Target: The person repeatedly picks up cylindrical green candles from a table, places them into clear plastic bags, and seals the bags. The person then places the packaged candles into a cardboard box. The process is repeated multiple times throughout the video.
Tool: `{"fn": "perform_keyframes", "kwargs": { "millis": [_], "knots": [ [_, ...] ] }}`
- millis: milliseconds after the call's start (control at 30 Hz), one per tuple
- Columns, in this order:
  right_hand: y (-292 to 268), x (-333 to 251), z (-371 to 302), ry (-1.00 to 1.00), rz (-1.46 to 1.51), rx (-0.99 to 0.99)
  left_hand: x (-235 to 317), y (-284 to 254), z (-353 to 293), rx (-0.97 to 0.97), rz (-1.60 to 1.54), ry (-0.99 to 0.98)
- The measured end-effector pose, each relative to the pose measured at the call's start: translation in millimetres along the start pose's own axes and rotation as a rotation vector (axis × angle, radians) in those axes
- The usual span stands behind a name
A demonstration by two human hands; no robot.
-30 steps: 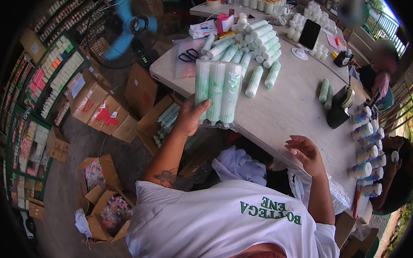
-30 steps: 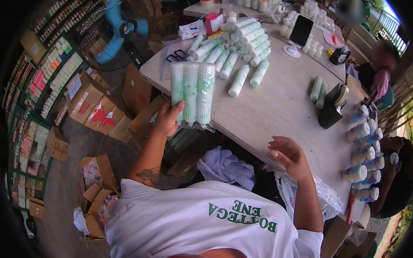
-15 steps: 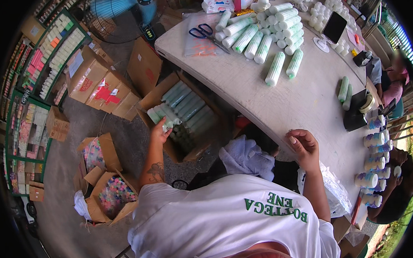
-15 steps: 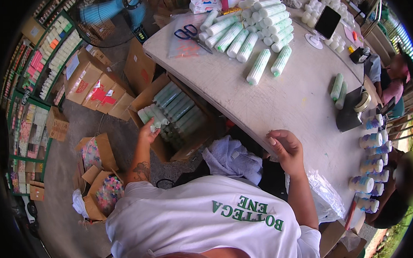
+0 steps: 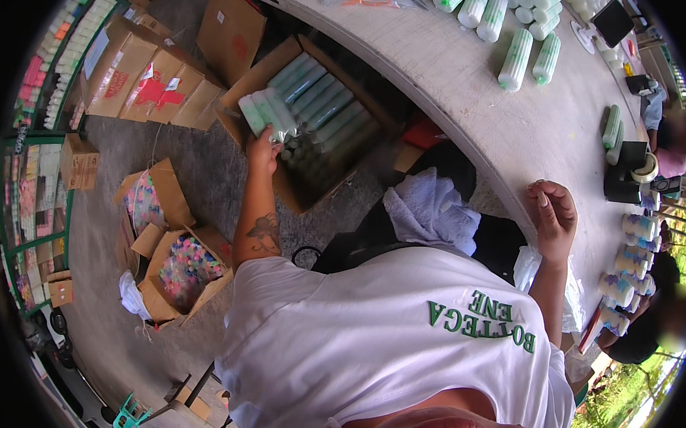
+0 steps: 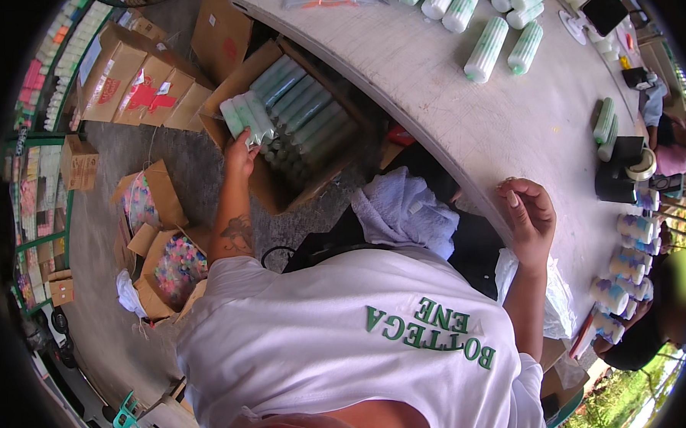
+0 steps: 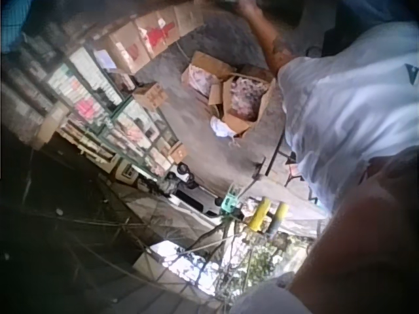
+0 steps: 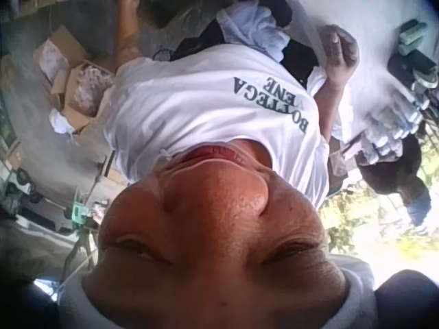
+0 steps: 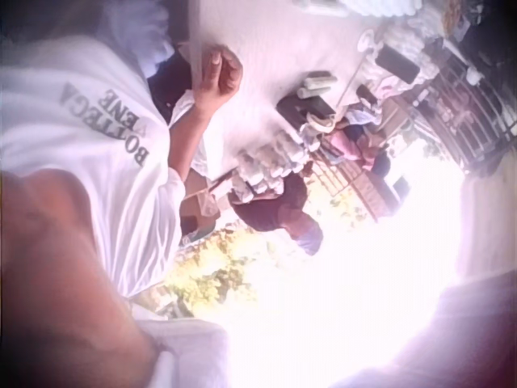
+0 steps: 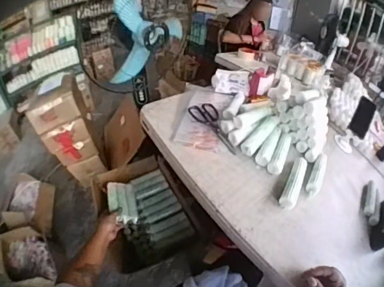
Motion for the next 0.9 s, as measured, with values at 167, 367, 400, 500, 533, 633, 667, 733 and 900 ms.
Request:
{"fn": "perform_keyframes", "kwargs": {
  "millis": [167, 367, 400, 500, 533, 633, 667, 733, 900],
  "knots": [
    [0.3, 0.5, 1.7, -0.001, 0.016, 0.012, 9.5, -4.2, 7.3, -0.019, -0.009, 0.031],
    [0.2, -0.1, 1.7, -0.001, 0.003, 0.02, 46.5, 25.7, 40.8, -0.41, 0.158, -0.132],
    [0.9, -0.2, 1.6, -0.001, 0.007, 0.024, 54.7, 34.7, 45.8, -0.459, 0.176, -0.151],
    [1.9, 0.0, 2.7, -0.001, -0.002, 0.03, 46.7, 39.8, 86.0, -0.422, 0.234, -0.072],
    [2.2, 1.5, 2.2, 0.001, -0.021, 0.044, 44.5, 43.7, 99.5, -0.45, 0.261, -0.066],
    [4.0, -0.8, 0.5, 0.001, -0.039, 0.056, 30.8, 52.0, 129.8, -0.392, 0.106, -0.097],
    [4.5, -1.4, -0.2, 0.004, -0.038, 0.052, 18.8, 51.3, 141.2, -0.349, 0.055, -0.12],
    [2.4, -2.2, 1.8, 0.002, -0.03, 0.036, -15.0, 43.2, 166.8, -0.174, 0.082, -0.126],
    [4.2, 0.2, -1.4, 0.008, -0.012, 0.062, -8.9, 83.3, 141.4, 0.003, 0.289, -0.099]
  ]
}}
Point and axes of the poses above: each hand's wrist, its own z-axis towards the middle knuckle, its own y-axis out of the palm, x = y × z, the point moved 1 cm from there along z, towards the middle knuckle, and after that the axes turned 14 degrees about y, right-handed, at the moved point
